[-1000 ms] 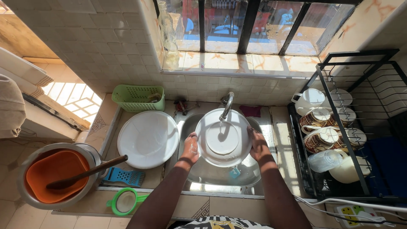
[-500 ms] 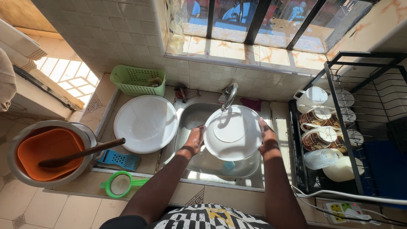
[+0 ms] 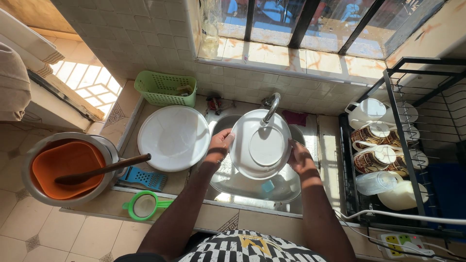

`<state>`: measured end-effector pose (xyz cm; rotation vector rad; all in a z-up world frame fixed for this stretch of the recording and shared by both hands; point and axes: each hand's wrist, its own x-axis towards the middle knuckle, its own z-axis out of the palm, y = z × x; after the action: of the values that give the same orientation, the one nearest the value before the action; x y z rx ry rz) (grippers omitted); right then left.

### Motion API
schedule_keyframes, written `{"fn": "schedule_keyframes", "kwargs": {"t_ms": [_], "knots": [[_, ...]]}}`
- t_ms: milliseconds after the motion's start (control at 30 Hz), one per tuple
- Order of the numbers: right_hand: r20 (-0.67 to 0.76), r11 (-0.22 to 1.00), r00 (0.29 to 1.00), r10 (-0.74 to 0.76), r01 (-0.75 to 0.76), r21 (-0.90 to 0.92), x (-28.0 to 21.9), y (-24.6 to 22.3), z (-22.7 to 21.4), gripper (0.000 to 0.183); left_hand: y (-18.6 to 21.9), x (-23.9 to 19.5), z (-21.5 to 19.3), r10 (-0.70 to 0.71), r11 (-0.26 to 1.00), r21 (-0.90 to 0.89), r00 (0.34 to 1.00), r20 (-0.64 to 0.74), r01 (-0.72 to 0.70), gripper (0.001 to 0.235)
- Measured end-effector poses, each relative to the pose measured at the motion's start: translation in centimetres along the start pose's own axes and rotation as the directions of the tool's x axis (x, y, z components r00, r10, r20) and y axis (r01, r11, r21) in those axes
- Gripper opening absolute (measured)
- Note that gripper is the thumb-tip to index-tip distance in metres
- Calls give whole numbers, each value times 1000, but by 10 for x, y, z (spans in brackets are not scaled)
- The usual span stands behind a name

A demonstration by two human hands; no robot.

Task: Rinsing plates under a running tap and placing them in a drying rack

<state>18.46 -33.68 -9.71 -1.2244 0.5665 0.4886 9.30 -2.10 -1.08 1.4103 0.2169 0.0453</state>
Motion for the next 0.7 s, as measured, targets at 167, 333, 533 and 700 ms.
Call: {"fn": "schedule_keyframes", "kwargs": {"t_ms": [167, 333, 533, 700], "knots": [[95, 995, 991, -95, 97, -24, -46, -20, 49, 33, 12, 10, -17, 31, 998, -51, 998, -60, -34, 27], [88, 986, 983, -161, 164, -34, -43, -28, 70, 22, -1, 20, -25, 83, 991, -95, 984, -155, -99, 29], [130, 960, 958, -257, 268, -82, -40, -30, 62, 20, -38, 50, -31, -44, 989, -149, 963, -266, 4, 23], [125, 950, 950, -287, 299, -93, -22, -29, 41, 30, -48, 62, -32, -123, 992, -62, 944, -306, 109, 29]]}}
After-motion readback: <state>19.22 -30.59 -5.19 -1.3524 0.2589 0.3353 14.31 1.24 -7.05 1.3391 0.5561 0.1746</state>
